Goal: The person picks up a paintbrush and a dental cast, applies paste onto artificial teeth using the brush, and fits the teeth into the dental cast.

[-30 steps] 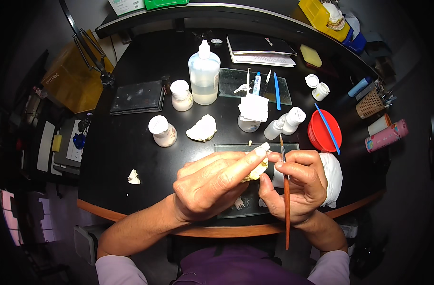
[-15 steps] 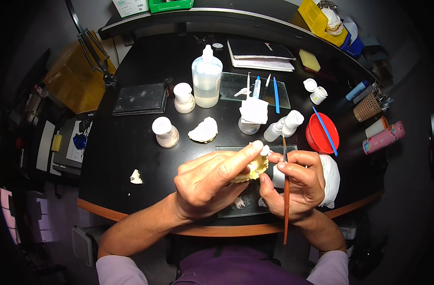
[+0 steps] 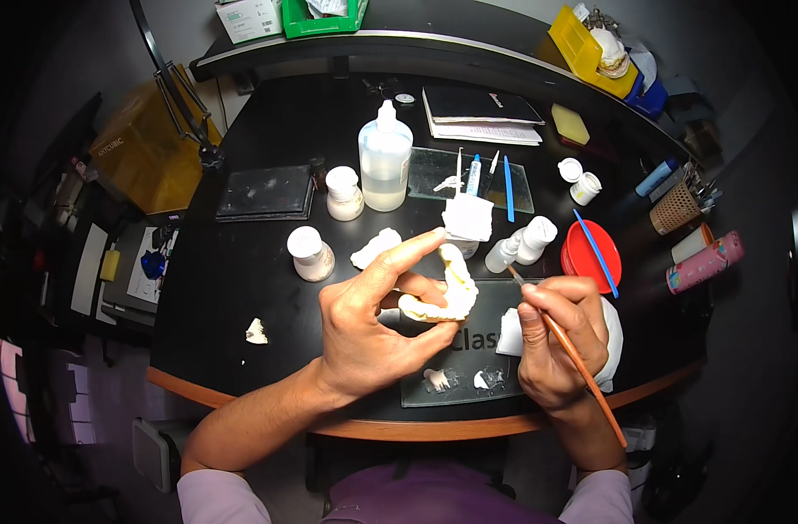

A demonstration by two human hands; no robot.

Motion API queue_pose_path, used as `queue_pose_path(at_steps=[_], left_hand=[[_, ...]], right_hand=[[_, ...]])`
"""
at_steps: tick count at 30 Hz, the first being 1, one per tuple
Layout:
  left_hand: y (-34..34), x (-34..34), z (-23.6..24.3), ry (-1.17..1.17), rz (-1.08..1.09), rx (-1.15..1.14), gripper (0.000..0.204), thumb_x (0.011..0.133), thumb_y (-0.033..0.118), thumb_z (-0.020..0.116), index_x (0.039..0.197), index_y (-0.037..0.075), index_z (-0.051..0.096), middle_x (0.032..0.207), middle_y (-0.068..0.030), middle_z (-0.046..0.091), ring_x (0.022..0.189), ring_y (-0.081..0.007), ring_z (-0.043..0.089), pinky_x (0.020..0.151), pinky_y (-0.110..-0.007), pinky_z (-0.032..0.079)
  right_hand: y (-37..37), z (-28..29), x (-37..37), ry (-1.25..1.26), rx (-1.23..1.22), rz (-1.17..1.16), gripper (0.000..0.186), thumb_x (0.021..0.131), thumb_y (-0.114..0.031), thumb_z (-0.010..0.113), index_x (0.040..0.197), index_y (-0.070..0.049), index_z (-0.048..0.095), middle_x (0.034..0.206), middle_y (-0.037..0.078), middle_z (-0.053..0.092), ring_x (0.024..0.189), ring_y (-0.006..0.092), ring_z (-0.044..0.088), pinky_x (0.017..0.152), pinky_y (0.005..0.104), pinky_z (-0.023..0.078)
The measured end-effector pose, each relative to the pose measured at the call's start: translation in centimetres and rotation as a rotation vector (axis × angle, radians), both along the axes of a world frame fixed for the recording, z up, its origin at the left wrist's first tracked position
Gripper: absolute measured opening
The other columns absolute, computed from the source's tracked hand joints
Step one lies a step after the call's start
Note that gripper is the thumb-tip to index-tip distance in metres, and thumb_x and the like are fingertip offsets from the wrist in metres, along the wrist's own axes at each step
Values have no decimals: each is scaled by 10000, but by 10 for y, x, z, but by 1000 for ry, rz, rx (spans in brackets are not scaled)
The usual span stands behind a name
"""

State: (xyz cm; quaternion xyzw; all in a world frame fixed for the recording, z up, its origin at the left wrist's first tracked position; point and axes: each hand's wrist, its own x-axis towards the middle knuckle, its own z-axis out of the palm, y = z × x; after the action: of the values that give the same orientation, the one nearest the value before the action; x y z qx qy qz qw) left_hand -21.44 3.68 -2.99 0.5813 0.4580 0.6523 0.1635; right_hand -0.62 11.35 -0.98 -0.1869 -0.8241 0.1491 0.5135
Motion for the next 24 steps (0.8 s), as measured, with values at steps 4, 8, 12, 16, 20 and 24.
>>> queue_pose_path(at_steps=[4,8,12,16,20,24], left_hand=[[-3,-4,2,215,57,10,912,720,-71,903,1537,-55,497,856,-69,781,860,-134,785,829,-266,627],[-3,-3,1,97,25,-40,976,720,-62,906,1573,-64,432,855,-75,787,832,-132,782,812,-259,628],[-3,-1,4,28,-9,-70,1043,727,-79,886,1617,-71,343,869,-96,793,836,-161,790,823,-276,640],[-6,-4,7,134,25,-113,1087,722,-94,879,1636,-72,291,886,-108,794,867,-187,797,833,-300,649],[-2,0,-1,-101,-55,-32,1046,732,-51,893,1632,-29,359,912,-93,799,855,-157,797,800,-256,643],[-2,-1,4,-83,-132,-133,1088,743,-126,864,1647,-59,261,912,-98,775,906,-167,774,877,-299,641]], right_hand=[[3,3,2,-111,84,-62,204,901,-91,819,1079,-17,753,918,89,695,910,230,648,843,387,486],[-1,0,-3,-341,197,-119,187,879,-179,818,1029,-73,782,896,39,704,910,254,628,973,441,363],[0,-4,-2,-280,203,-124,266,830,-162,833,1078,-72,803,850,-3,662,897,225,591,949,448,333],[-2,0,-4,-358,225,-132,305,815,-161,838,1106,-75,809,836,-13,645,906,222,572,947,451,323],[-1,-3,-5,-354,198,-106,282,820,-155,834,1094,-89,815,837,-8,643,919,226,579,955,467,305],[2,0,-4,-324,132,-68,272,846,-157,826,1106,-76,814,863,17,644,904,232,570,900,435,358]])
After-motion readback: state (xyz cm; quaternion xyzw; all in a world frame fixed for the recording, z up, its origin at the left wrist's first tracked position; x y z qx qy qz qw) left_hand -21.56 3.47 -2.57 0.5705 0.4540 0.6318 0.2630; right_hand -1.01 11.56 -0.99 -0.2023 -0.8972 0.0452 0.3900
